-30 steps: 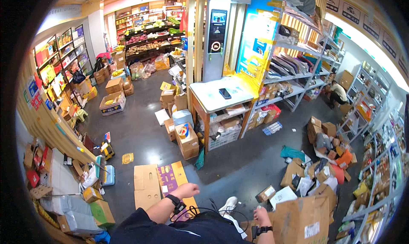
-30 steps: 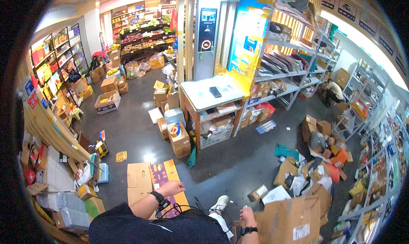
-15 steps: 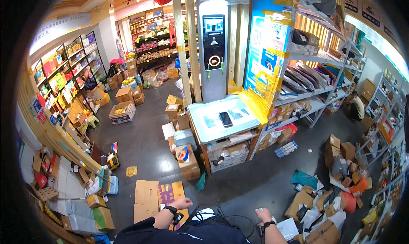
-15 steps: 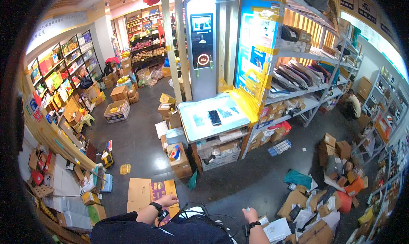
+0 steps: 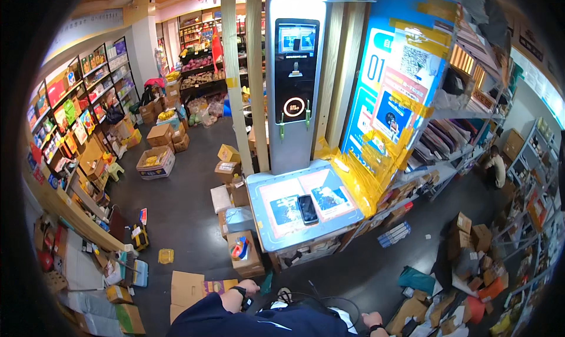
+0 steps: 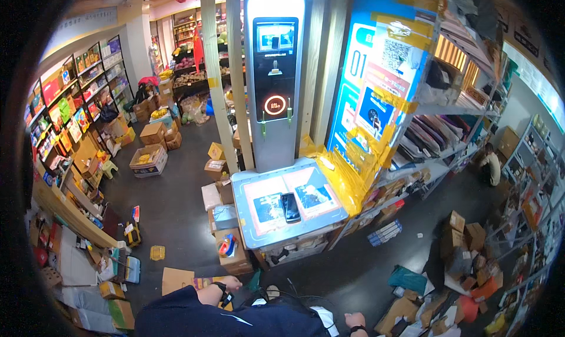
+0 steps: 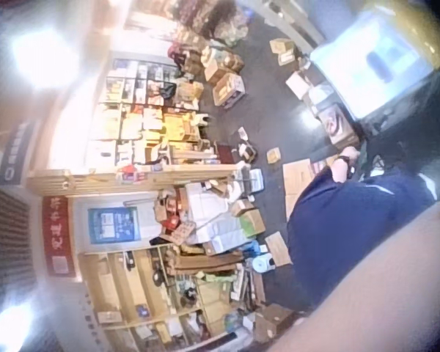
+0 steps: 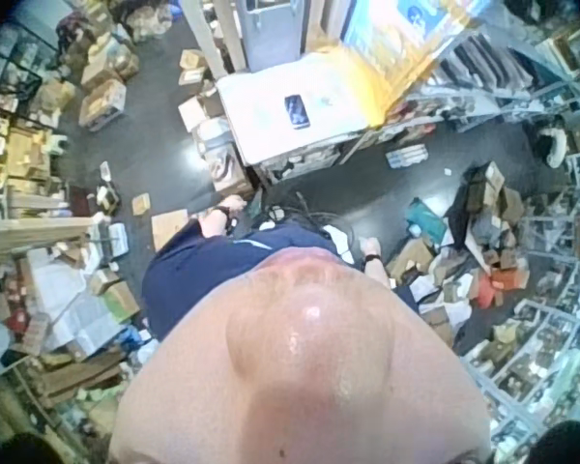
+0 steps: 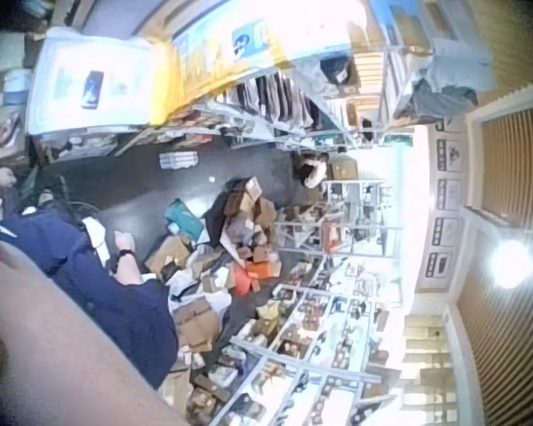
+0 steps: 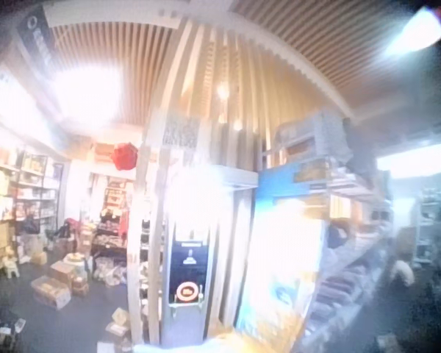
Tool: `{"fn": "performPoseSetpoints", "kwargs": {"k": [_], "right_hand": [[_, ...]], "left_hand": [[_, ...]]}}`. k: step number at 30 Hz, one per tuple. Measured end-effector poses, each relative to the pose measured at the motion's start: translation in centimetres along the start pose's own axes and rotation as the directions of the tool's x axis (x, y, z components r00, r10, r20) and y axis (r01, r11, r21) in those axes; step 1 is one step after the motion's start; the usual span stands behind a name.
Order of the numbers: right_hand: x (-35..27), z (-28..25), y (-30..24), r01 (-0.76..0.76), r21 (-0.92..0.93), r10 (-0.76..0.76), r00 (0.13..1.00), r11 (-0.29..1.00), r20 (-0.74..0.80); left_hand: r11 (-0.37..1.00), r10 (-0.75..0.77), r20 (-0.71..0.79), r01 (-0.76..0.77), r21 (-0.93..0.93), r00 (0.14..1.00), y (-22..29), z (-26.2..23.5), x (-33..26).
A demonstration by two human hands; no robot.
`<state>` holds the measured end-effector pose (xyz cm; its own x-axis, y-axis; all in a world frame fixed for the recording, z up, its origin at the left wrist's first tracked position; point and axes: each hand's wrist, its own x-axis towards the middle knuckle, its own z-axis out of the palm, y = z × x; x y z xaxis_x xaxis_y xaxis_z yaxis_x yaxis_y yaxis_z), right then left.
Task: The person folds a flat cardboard box into shape and then applies tape to the edges by hand to seal it. They also move several other cardboard boxes and packages aside to clear a workspace on the floor.
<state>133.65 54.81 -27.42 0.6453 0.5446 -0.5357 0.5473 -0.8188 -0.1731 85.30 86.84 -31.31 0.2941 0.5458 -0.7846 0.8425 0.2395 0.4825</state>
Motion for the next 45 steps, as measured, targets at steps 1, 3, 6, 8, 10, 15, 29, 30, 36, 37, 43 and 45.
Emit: {"fn": "performPoseSetpoints", "kwargs": {"k": [1,3,6,8,10,15,29,30,36,37,43,45], "right_hand": [[0.8,-2.5,-1.6,-0.009,-0.013,0.009,1.000,1.000,-0.002],[3.4,-5.2,-5.3,-0.028,0.070,0.028,1.000,0.997,0.009],[9.1,-6.9,-8.9,0.130,0.066,-0.134,0.989,0.989,0.060],[13.8,-7.3,-10.4,0.265,0.098,-0.273,0.959,0.959,0.079],[18.3,-7.4,-11.8,0.321,0.032,-0.323,0.939,0.946,0.115],[31.7,-8.2,-12.1,0.558,-0.184,-0.442,0.784,0.809,0.437],[27.3,-8.7,-23.4,0.882,-0.331,-0.267,0.426,0.336,0.865],[27.1,-6.7,-24.4,0.897,-0.332,-0.278,0.411,0.290,0.868],[13.1,1.7,-33.3,0.924,-0.231,-0.301,0.137,-0.303,0.944],[10.9,3.5,-34.7,0.931,-0.164,-0.391,0.025,-0.326,0.920],[-15.2,9.4,-41.1,0.844,0.224,-0.568,-0.501,-0.487,0.653],[-26.1,6.2,-42.4,0.870,0.155,-0.638,-0.454,-0.468,0.622]], "left_hand": [[0.998,0.050,-0.019,-0.049,0.038,0.999,2.9,-1.0,0.3],[0.996,0.011,0.058,-0.016,0.089,0.998,6.8,-3.5,0.8],[0.985,-0.006,0.100,0.024,-0.173,0.995,7.5,-3.4,3.7],[0.955,0.085,-0.001,-0.082,-0.284,0.996,5.9,-2.0,4.8],[0.947,0.059,-0.195,-0.116,-0.300,0.979,4.1,0.8,5.1],[0.860,-0.376,-0.222,0.250,-0.445,0.900,2.4,9.4,1.2],[0.470,-0.609,-0.424,-0.126,-0.874,0.670,7.9,31.0,-14.5],[0.450,-0.626,-0.420,-0.136,-0.883,0.657,7.5,32.2,-15.5],[0.104,-0.755,-0.285,-0.320,-0.942,0.591,0.3,48.0,-23.3],[0.175,-0.800,-0.295,-0.266,-0.948,0.523,-0.3,48.3,-25.5],[-0.284,-0.956,0.220,-0.420,-0.862,0.195,-5.7,64.4,-32.4],[-0.350,-0.932,0.231,-0.531,-0.772,0.279,-5.4,65.0,-34.9]]}}
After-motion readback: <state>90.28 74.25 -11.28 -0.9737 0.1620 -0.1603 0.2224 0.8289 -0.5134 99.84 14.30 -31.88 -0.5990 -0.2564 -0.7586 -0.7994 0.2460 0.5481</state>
